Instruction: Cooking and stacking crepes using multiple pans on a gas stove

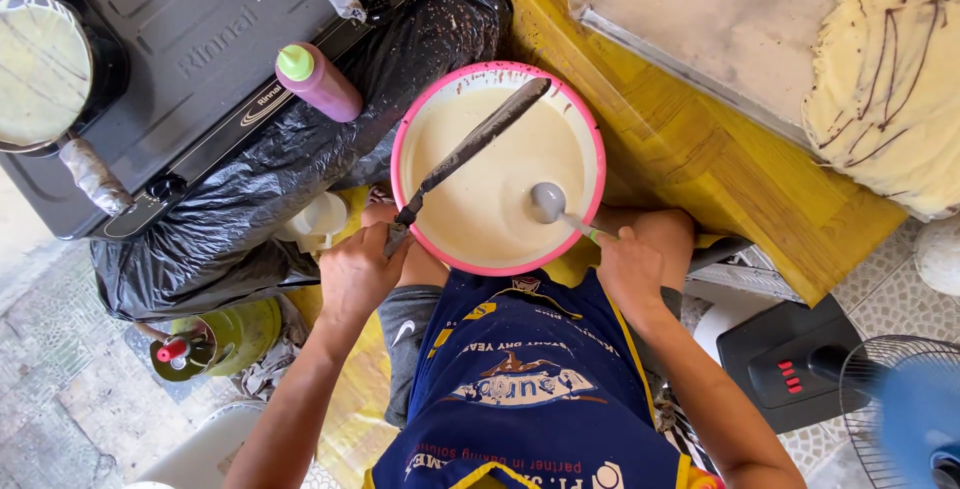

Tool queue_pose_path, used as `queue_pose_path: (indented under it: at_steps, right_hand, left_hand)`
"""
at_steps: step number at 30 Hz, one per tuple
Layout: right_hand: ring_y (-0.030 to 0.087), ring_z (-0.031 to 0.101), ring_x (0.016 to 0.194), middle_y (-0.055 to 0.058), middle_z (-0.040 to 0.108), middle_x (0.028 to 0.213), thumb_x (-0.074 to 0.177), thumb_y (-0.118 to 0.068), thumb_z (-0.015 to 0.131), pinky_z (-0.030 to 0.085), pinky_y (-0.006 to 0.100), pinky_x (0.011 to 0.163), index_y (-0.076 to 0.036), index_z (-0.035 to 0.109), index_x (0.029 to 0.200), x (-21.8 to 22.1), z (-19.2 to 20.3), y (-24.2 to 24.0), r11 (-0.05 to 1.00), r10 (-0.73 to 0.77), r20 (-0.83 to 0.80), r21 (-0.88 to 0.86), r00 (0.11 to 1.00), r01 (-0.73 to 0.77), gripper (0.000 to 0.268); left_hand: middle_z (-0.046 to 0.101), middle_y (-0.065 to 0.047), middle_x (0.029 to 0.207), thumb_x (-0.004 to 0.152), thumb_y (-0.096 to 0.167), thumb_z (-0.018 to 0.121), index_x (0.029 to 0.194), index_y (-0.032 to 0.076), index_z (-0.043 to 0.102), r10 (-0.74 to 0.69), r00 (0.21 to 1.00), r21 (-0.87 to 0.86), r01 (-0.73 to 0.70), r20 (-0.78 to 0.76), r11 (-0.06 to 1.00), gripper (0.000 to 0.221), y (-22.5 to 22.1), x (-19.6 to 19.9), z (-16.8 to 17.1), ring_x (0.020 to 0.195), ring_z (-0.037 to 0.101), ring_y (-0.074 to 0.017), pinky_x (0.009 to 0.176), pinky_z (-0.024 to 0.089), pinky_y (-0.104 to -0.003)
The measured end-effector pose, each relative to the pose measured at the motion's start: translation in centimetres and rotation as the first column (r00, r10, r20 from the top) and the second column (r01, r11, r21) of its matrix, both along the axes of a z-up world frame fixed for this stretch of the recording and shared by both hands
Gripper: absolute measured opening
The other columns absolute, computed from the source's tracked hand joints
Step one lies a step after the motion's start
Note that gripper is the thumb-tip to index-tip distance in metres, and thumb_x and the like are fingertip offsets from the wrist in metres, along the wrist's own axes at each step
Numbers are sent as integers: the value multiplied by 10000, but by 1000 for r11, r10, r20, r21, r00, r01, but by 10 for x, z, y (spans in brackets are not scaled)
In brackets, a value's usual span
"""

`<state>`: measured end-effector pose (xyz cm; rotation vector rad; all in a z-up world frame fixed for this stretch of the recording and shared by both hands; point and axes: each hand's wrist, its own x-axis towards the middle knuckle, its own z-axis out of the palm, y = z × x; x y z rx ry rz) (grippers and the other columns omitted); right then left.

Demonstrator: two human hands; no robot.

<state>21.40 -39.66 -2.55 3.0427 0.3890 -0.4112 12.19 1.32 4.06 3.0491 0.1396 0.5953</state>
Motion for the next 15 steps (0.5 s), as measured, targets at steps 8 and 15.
queue_pose_path:
  at_steps: [8, 15]
  right_hand:
    - [312, 679, 926, 63, 600, 1049, 822, -198, 640, 568, 396, 790, -298, 736, 1228, 3, -41, 5, 996, 93, -111, 3, 989, -93, 429]
    - [312, 632, 1101, 34, 633, 1235, 836, -482, 660, 518, 449, 947, -526, 513, 1397, 15, 5, 27, 953, 130, -295, -225, 947, -201, 582]
  left_hand:
    - [564, 23, 657, 803, 534, 740, 803, 219, 575, -31, 989, 178, 4, 146, 984, 356, -11, 13, -10, 568, 664, -197, 563, 549, -318]
    - [543, 5, 533, 769, 365, 712, 702, 159, 686, 150, 988, -50, -151, -32, 987, 218, -23, 20, 21, 484, 543, -240, 538, 461, -370]
